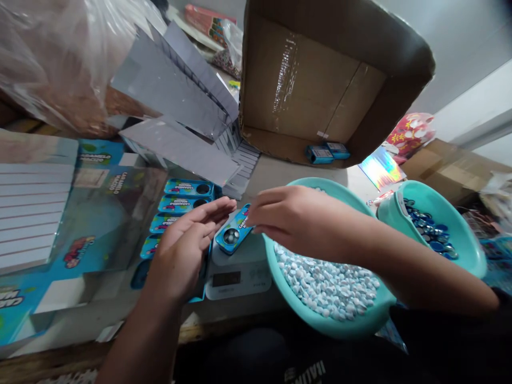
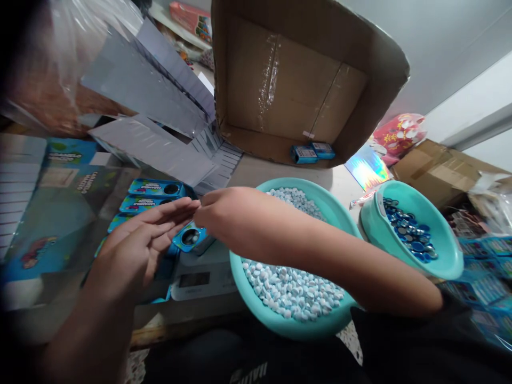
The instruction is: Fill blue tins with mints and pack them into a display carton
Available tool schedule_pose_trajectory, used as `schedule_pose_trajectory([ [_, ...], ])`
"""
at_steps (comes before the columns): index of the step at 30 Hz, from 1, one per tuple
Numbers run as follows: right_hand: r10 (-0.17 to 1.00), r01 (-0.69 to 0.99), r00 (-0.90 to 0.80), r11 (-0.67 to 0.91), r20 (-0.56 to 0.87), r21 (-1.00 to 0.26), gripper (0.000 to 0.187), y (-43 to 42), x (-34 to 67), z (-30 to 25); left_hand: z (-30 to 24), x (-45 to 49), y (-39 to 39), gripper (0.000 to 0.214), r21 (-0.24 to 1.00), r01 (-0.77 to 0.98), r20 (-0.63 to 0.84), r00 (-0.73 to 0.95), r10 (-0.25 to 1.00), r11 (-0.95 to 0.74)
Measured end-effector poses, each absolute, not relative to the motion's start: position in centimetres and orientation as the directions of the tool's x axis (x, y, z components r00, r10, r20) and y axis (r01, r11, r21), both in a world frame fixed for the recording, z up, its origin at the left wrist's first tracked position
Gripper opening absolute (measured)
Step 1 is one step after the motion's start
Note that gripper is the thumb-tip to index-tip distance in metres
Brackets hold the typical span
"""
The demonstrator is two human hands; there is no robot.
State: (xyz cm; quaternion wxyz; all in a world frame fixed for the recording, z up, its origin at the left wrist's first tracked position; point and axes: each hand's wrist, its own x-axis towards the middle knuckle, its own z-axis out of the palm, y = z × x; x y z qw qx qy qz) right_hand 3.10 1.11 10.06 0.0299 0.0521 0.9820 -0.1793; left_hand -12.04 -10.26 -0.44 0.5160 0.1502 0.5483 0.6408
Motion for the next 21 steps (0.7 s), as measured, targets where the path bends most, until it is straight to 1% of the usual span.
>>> schedule_pose_trajectory([
  [2,0.192,0.183,-0.981,0.901,-0.016,-0.394,0.017,1.1,4.3,10.5,-0.5,-11.9,-10.2,0.034,0.891,-0.436,-0.339,-0.457,0.822,0.126],
  [3,0.207,0.186,-0.978,0.889,0.004,-0.419,0.016,1.1,4.6,10.6,-0.5,-11.9,-10.2,0.033,0.903,-0.413,-0.324,-0.464,0.824,0.122],
  [5,0.184,0.145,-0.982,0.875,0.039,-0.461,0.017,0.8,4.4,10.4,-0.6,-11.9,-10.0,0.034,0.911,-0.394,-0.314,-0.469,0.825,0.123],
  [8,0.115,0.067,-0.991,0.867,0.067,-0.494,0.020,0.4,2.6,9.3,-0.4,-11.9,-10.0,0.039,0.910,-0.385,-0.334,-0.471,0.817,0.151],
  [11,0.071,0.051,-0.997,0.864,0.021,-0.501,0.022,0.3,1.0,8.2,0.2,-12.1,-10.2,0.038,0.920,-0.346,-0.337,-0.455,0.824,0.186],
  [14,0.068,0.055,-0.998,0.859,0.007,-0.509,0.020,0.4,0.7,7.6,0.8,-12.1,-10.4,0.035,0.921,-0.336,-0.340,-0.444,0.829,0.197],
  [18,0.123,0.079,-0.991,0.857,0.052,-0.508,0.020,0.6,2.2,7.9,0.4,-12.0,-10.5,0.038,0.899,-0.400,-0.357,-0.438,0.825,0.176],
  [21,0.213,0.183,-0.977,0.879,0.021,-0.440,0.020,0.9,4.3,8.5,-0.3,-12.0,-10.5,0.036,0.905,-0.406,-0.316,-0.435,0.843,0.130],
])
